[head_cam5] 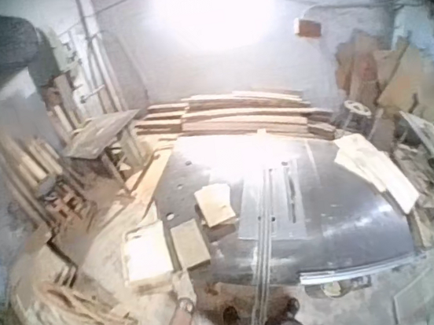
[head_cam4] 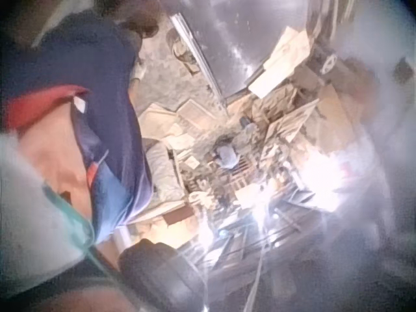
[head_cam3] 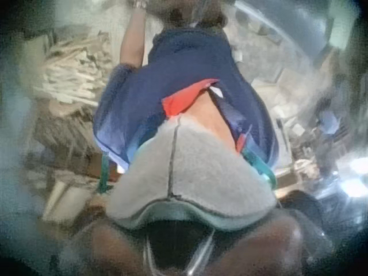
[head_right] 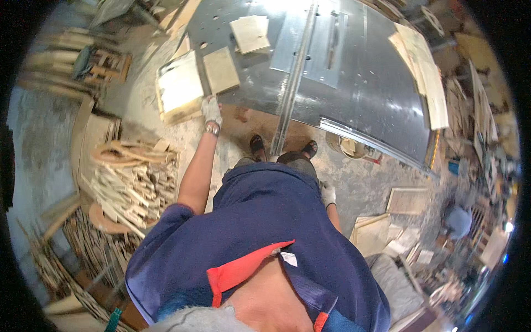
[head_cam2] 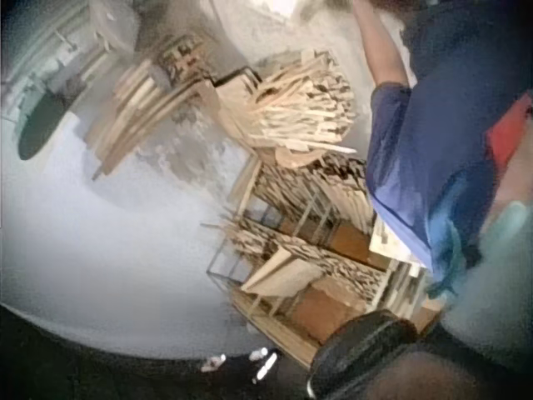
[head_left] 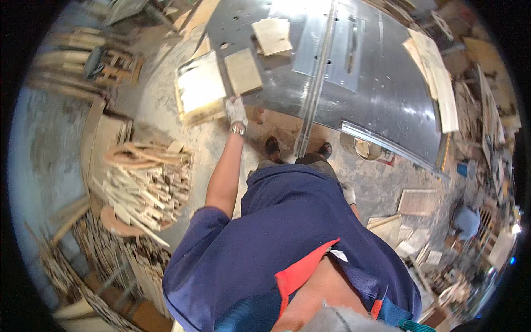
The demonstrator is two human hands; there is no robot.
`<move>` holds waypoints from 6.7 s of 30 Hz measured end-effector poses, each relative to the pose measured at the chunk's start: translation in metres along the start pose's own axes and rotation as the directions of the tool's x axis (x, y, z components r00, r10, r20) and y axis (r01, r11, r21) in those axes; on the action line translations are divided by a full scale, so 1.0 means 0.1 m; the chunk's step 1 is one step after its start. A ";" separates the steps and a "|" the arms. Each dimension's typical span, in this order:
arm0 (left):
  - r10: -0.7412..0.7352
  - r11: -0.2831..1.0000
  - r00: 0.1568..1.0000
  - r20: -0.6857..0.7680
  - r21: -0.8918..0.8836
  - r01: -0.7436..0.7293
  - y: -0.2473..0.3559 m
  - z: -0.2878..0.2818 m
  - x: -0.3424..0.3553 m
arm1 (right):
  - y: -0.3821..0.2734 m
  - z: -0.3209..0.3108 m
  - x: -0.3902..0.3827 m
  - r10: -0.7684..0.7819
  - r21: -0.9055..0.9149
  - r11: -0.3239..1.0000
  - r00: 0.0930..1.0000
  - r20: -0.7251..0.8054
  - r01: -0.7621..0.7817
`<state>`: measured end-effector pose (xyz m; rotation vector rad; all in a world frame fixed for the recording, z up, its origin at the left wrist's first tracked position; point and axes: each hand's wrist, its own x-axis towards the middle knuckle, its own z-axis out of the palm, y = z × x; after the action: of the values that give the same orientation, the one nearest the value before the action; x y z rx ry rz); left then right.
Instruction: The person uses a table saw to cut several small wooden pieces. They feed each piece through the blade, adjust the fence between cuts, and stack the finished pieces on the table.
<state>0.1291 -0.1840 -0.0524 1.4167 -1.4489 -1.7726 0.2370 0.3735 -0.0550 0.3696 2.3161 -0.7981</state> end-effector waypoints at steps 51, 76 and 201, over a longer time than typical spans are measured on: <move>0.587 0.259 0.392 0.708 0.294 -0.920 0.66 2.60 0.11 | 0.78 0.52 -1.08 0.294 0.210 0.937 0.955 -0.044 -0.279; 0.252 -0.294 0.348 0.903 0.414 -0.862 0.28 4.25 1.25 | 0.22 0.14 -0.63 0.417 0.350 0.851 0.909 0.001 -0.391; 0.284 0.222 0.302 0.910 0.244 -0.944 0.33 2.02 0.35 | -3.58 1.29 0.67 -0.412 -0.027 0.906 0.867 -0.280 0.422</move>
<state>-0.0726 -0.1343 -0.0527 -0.1104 -2.9515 -0.9528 0.0901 0.0185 -0.0172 -0.0166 2.6992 -1.0510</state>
